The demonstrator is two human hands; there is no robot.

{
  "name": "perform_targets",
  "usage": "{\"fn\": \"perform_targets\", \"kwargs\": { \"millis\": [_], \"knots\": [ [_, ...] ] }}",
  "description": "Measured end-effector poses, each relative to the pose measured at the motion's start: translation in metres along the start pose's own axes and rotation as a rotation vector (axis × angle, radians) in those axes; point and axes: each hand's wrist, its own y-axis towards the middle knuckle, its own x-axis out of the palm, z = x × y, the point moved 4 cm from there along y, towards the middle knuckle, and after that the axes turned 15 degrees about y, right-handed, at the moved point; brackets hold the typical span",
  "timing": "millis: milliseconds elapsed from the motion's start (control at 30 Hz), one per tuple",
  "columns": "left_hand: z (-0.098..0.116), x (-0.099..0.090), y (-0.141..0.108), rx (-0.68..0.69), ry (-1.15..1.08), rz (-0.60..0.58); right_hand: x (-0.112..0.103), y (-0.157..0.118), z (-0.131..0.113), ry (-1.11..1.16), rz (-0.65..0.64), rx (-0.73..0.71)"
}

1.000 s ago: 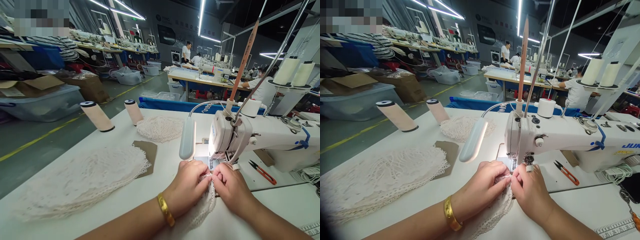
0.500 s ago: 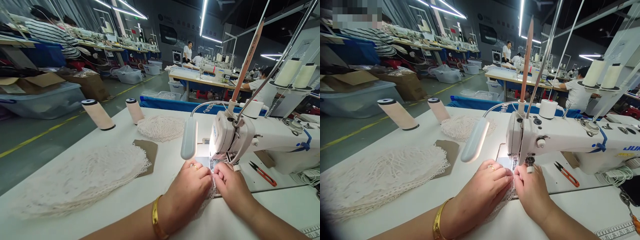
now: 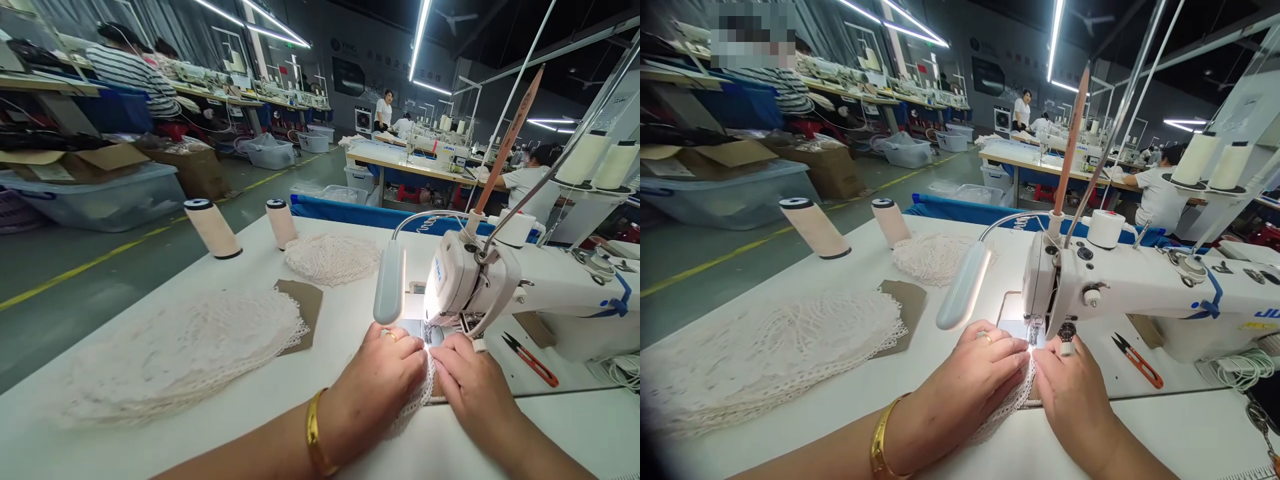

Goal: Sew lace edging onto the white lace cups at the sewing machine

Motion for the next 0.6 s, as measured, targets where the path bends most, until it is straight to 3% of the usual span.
{"fn": "perform_targets", "kwargs": {
  "millis": [600],
  "knots": [
    [-0.0018, 0.0007, 0.0049, 0.013, 0.051, 0.119, 0.0007, 0.0010, 0.0015, -0.059, 0.049, 0.005]
  ]
}}
